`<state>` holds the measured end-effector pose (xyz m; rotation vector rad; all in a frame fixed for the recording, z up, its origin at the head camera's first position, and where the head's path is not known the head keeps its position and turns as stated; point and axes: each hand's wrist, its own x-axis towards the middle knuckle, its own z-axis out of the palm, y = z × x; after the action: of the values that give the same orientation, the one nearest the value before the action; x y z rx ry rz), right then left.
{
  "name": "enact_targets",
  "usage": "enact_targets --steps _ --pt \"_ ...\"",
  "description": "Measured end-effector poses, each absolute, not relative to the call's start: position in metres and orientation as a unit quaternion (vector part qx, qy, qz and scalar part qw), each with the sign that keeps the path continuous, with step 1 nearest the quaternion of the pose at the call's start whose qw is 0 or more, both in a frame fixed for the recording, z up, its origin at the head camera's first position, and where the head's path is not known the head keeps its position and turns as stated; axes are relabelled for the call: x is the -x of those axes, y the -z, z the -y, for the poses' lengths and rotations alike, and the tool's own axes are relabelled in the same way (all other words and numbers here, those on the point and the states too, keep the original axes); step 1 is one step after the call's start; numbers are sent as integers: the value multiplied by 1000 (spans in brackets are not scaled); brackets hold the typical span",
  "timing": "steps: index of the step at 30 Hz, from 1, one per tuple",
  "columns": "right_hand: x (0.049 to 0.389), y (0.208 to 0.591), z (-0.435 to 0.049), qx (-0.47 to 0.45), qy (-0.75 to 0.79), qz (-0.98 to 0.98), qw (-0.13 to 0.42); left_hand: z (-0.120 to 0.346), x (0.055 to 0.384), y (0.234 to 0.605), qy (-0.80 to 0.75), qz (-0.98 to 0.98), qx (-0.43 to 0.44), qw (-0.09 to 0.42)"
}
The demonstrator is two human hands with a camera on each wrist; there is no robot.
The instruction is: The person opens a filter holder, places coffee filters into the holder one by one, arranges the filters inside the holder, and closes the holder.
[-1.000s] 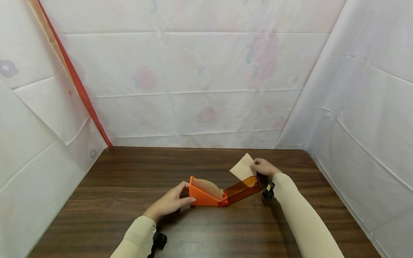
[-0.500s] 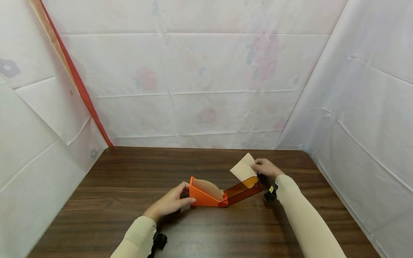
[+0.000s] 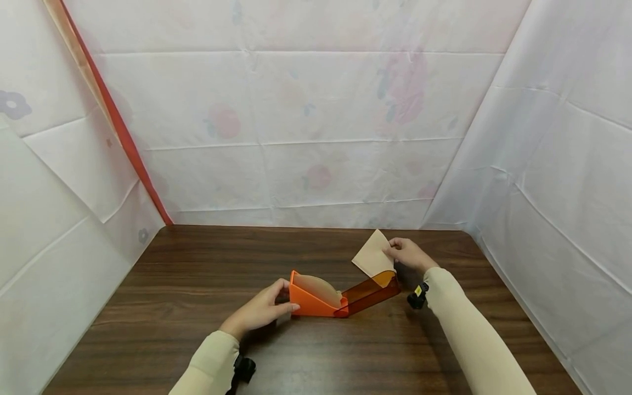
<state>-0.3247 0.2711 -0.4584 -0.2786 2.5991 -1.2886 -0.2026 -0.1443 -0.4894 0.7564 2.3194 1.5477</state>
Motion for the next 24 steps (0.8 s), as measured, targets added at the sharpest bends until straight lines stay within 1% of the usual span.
enact_targets --steps 12,19,24 --pt "317 445 -267 119 424 -894 85 144 202 489 -537 -791 -261 129" --pt "313 438 -266 132 424 -892 82 144 201 488 -536 -792 -261 131" --pt "309 432 -263 153 415 -895 58 144 201 487 -535 -793 -261 132"
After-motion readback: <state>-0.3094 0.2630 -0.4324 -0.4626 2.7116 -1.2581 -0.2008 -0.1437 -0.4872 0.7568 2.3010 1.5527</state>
